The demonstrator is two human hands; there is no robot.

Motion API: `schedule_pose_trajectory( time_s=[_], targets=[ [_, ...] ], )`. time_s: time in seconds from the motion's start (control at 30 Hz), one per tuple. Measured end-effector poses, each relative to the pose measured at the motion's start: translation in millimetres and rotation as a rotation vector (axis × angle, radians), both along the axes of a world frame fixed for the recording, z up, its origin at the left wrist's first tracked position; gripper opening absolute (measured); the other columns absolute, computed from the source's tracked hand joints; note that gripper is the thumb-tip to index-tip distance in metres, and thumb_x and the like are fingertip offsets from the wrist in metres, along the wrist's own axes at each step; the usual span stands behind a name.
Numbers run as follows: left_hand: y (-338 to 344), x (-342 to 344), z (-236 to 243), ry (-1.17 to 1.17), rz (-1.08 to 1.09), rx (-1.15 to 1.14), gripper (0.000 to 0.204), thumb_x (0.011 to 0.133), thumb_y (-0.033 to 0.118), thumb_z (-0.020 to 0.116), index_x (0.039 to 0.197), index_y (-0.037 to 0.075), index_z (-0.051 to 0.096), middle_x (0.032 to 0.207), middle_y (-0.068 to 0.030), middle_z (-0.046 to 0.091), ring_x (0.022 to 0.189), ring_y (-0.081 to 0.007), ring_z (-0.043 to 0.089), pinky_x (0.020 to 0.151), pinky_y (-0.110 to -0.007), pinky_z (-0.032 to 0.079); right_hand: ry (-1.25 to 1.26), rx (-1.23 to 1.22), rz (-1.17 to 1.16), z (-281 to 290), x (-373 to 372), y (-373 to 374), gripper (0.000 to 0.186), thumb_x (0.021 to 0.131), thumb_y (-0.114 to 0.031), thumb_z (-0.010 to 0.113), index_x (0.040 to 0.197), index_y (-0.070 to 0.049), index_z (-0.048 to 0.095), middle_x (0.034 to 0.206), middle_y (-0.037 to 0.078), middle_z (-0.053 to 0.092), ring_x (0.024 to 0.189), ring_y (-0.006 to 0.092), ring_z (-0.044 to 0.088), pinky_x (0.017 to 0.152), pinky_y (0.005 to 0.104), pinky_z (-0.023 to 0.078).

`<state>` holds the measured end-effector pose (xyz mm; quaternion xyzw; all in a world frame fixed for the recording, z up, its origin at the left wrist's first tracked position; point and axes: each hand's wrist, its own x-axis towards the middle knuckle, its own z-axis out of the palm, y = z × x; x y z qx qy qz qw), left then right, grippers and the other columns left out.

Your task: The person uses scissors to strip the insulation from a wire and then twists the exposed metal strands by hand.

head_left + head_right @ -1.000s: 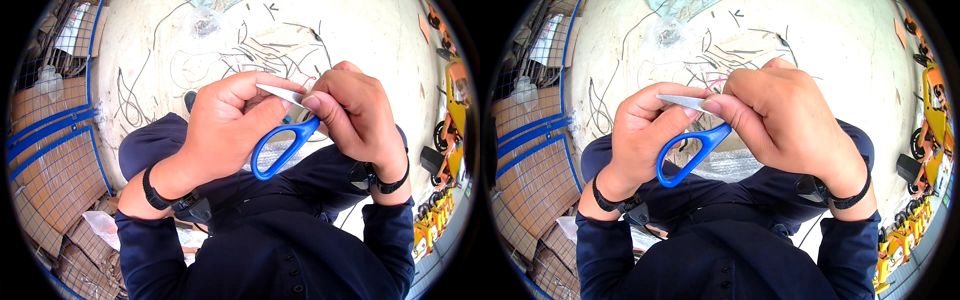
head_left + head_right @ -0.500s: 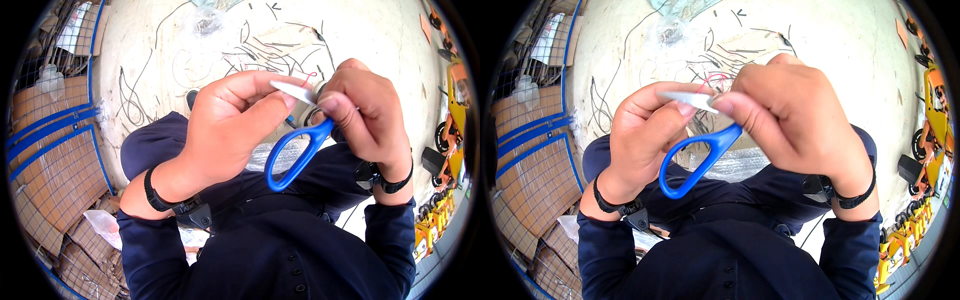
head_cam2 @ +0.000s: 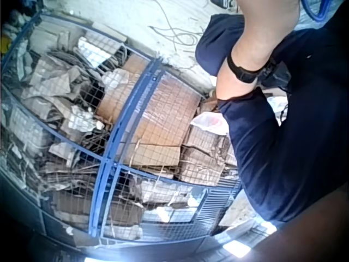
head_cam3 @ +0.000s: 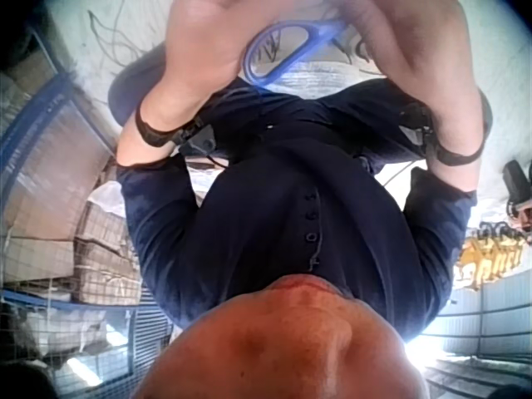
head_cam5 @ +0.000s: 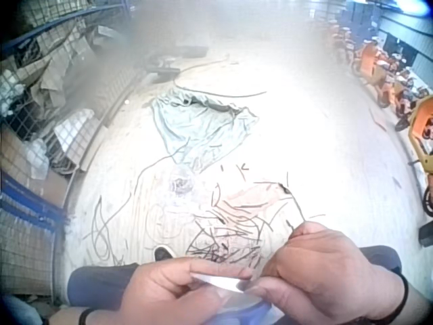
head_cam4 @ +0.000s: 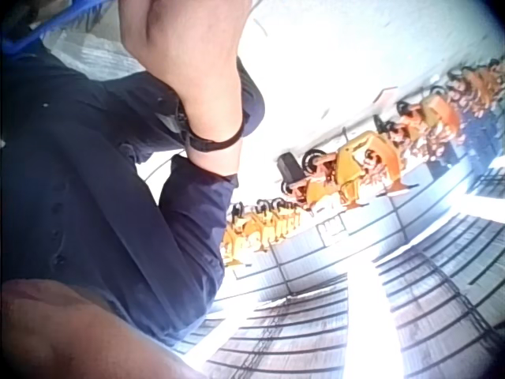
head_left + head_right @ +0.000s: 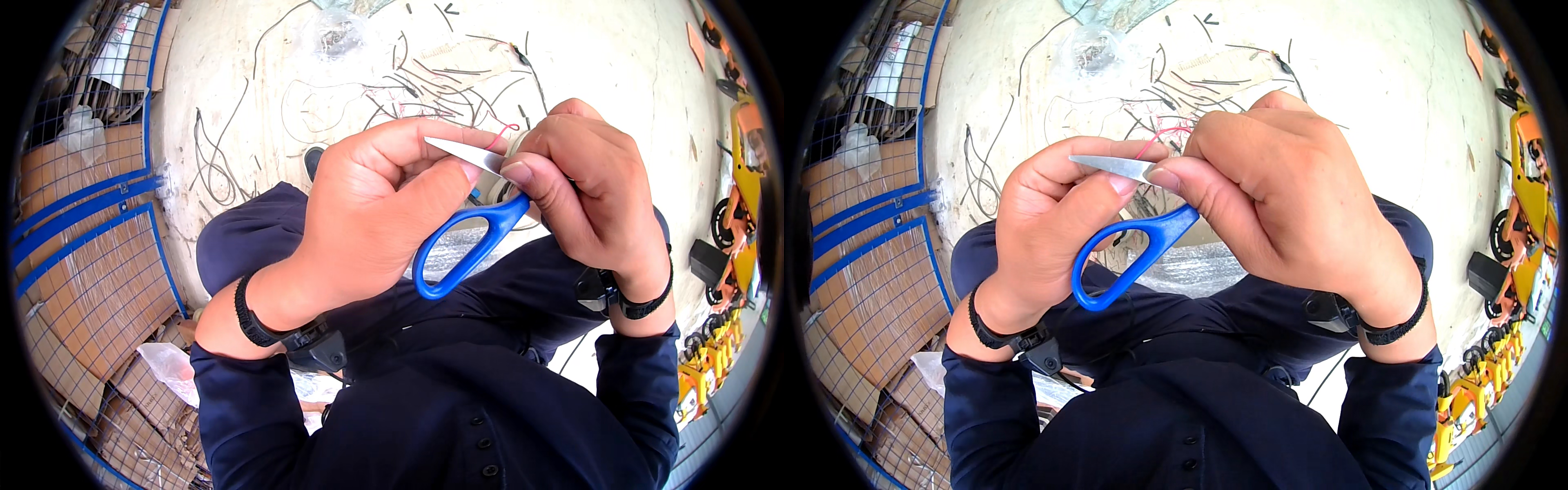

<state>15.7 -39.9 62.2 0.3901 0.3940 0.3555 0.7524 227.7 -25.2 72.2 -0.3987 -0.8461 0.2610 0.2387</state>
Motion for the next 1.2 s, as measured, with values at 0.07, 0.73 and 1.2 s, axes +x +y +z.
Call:
schedule_pose_trajectory(
  time_s=[0.07,0.73,1.2],
  targets=[
    [0.3,0.0,-0.9,0.031,-0.005,0.026,0.023,0.092,0.004,0.056,0.111,-0.006,0.062,0.104,-0.0124,0.069,0.084,-0.0062,0.062,0.072,-0.019,0.049,0.001,-0.009,-0.002,0.2,0.3,-0.1,0.015,0.086,-0.014,0.065,0.076,-0.003,0.063,0.063,0.004,0.058,0.062,0.0210,0.052,0.058,0.0299,0.042],
    [-2.9,0.6,-3.3,0.013,0.050,0.052,0.021,0.092,0.002,0.054,0.109,-0.007,0.062,0.087,-0.0090,0.069,0.073,-0.0037,0.060,0.062,-0.017,0.048,0.003,-0.018,-0.024,0.2,-1.0,-1.3,0.017,0.086,-0.015,0.066,0.076,-0.002,0.063,0.064,0.005,0.059,0.062,0.0210,0.051,0.057,0.0295,0.041],
    [-2.6,1.1,-3.0,-0.001,0.067,0.055,0.020,0.091,0.001,0.054,0.107,-0.008,0.062,0.089,-0.0104,0.069,0.074,-0.0048,0.062,0.063,-0.018,0.050,-0.014,-0.007,-0.027,1.2,-0.7,-1.1,0.015,0.086,-0.013,0.066,0.075,-0.002,0.063,0.065,0.006,0.059,0.062,0.0212,0.052,0.057,0.0290,0.042]
  ],
)
